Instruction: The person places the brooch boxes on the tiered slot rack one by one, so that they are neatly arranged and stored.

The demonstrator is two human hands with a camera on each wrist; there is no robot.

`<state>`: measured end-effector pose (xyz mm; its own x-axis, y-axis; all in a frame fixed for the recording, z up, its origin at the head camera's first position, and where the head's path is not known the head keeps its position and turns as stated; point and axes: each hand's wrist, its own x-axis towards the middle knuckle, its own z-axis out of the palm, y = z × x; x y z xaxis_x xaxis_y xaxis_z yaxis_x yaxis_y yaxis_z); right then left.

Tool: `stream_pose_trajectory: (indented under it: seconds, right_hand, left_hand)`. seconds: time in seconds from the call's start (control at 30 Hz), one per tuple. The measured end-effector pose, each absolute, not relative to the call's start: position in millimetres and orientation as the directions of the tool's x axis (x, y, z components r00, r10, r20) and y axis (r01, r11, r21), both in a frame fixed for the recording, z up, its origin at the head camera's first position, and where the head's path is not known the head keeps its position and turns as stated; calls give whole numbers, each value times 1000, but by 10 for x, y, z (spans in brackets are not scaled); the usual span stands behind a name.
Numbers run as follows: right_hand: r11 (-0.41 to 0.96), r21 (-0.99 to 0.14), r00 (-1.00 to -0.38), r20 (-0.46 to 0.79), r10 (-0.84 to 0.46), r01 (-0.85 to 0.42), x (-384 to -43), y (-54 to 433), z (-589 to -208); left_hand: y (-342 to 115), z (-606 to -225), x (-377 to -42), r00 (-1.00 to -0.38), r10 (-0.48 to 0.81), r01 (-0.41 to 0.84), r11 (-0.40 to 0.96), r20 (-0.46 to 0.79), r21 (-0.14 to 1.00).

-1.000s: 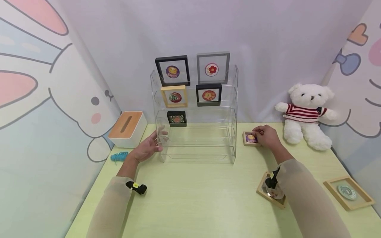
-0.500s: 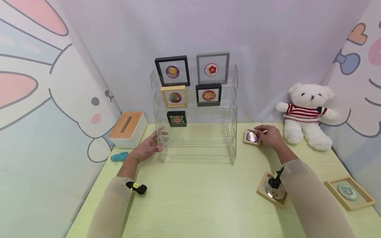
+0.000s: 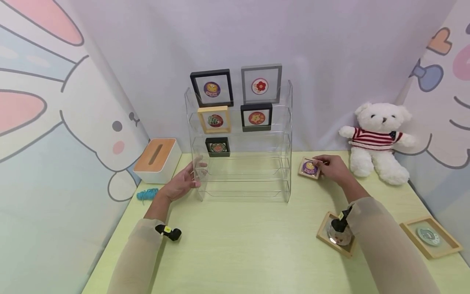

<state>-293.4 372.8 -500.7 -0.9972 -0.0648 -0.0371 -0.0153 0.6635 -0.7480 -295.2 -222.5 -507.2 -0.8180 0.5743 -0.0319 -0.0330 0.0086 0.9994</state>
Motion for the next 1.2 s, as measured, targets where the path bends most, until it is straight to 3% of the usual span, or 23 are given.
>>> stream_pose_trajectory:
  seconds: [0.7,1.2]
  right_hand:
    - [518,-855,-999,-25,-45,-2,-2888,3675,-4753]
    - [538,-839,-996,75,-39,-84,-2804,3823,-4371]
  left_hand:
    - [-2214,-5059,-2955,-826,563,-37,16,-40,999]
    - [-2215,-5076,-2955,-824,565,-44,12,-44,999]
